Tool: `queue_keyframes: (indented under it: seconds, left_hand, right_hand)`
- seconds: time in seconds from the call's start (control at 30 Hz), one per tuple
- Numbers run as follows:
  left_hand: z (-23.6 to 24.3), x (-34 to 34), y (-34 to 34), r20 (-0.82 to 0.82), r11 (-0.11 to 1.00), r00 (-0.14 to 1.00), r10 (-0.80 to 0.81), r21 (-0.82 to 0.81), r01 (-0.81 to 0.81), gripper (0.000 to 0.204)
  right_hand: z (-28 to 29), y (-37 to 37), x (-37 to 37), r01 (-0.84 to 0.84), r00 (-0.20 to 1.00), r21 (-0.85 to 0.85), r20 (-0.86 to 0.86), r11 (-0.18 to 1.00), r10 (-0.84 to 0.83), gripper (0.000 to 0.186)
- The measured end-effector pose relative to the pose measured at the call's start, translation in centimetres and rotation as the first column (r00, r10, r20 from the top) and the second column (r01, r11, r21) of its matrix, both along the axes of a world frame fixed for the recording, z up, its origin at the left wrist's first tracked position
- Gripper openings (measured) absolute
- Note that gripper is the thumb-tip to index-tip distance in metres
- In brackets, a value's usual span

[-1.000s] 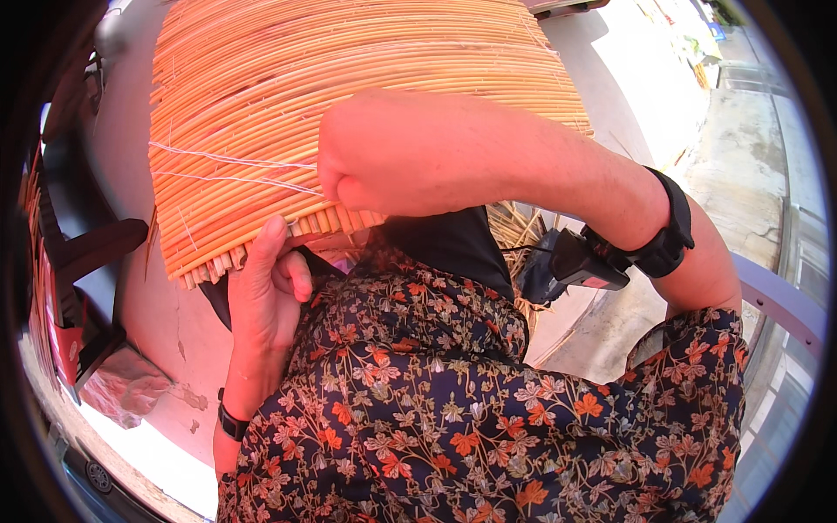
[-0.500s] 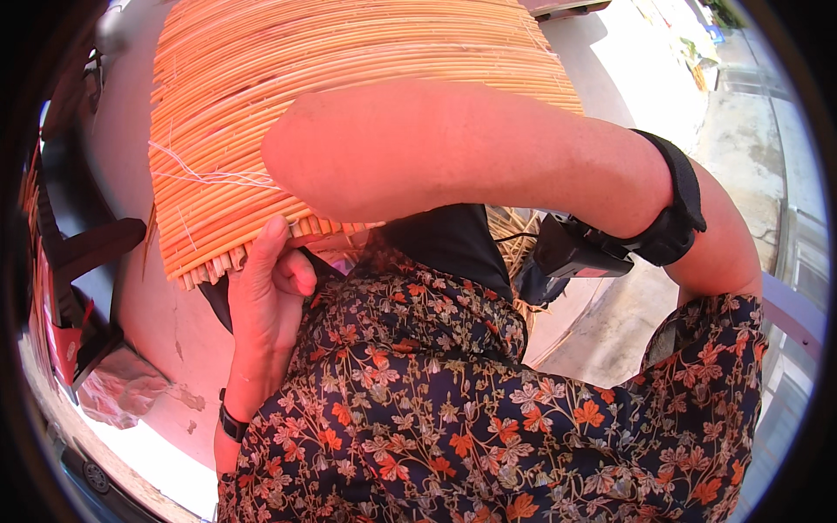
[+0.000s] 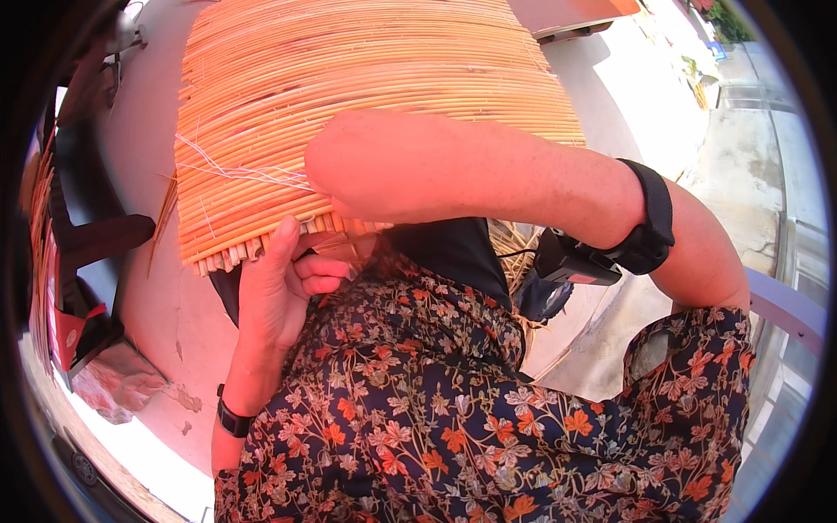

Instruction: The person sits on the ground and weaves a bamboo mat by hand. They hold a partially completed mat and use a needle with white thread to stitch the bamboo strips together, securing the edges and structure.

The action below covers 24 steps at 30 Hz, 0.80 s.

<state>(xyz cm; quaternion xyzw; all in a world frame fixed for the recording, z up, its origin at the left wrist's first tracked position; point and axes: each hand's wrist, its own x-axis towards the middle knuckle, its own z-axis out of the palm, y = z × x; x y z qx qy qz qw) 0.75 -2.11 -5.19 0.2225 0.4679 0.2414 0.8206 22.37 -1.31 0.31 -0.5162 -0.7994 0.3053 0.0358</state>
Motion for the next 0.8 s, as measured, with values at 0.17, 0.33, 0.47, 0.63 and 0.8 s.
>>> queue_keyframes:
  seconds: [0.17,0.33,0.47,0.63,0.8]
  left_hand:
    - [-2.1,-5.0,-2.2,-0.684,0.204,0.73,0.002,0.715,0.669,0.039]
    - [0.4,-1.3,1.3,-0.51,-0.451,0.686,0.519,0.519,0.726,0.039]
    - [-0.7,0.0,4.4,-0.483,-0.539,0.689,0.541,0.43,0.725,0.04]
    - [0.9,0.9,6.8,-0.327,-0.65,0.766,0.553,0.406,0.642,0.037]
    - [11.0,1.4,11.2,-0.121,-0.776,0.833,0.54,0.31,0.549,0.029]
  right_hand:
    - [-0.3,0.0,0.1,0.05,0.997,-0.001,-0.064,0.999,-0.049,0.017]
    - [0.3,0.8,0.1,-0.013,0.999,-0.046,-0.048,0.999,0.011,0.011]
    - [1.1,2.1,0.5,0.021,1.0,-0.12,0.025,0.993,-0.018,0.012]
    - [2.1,4.7,3.7,-0.023,0.974,0.024,-0.225,0.999,0.028,0.021]
    - [16.0,9.7,3.9,0.089,0.976,-0.43,-0.144,0.898,-0.166,0.014]
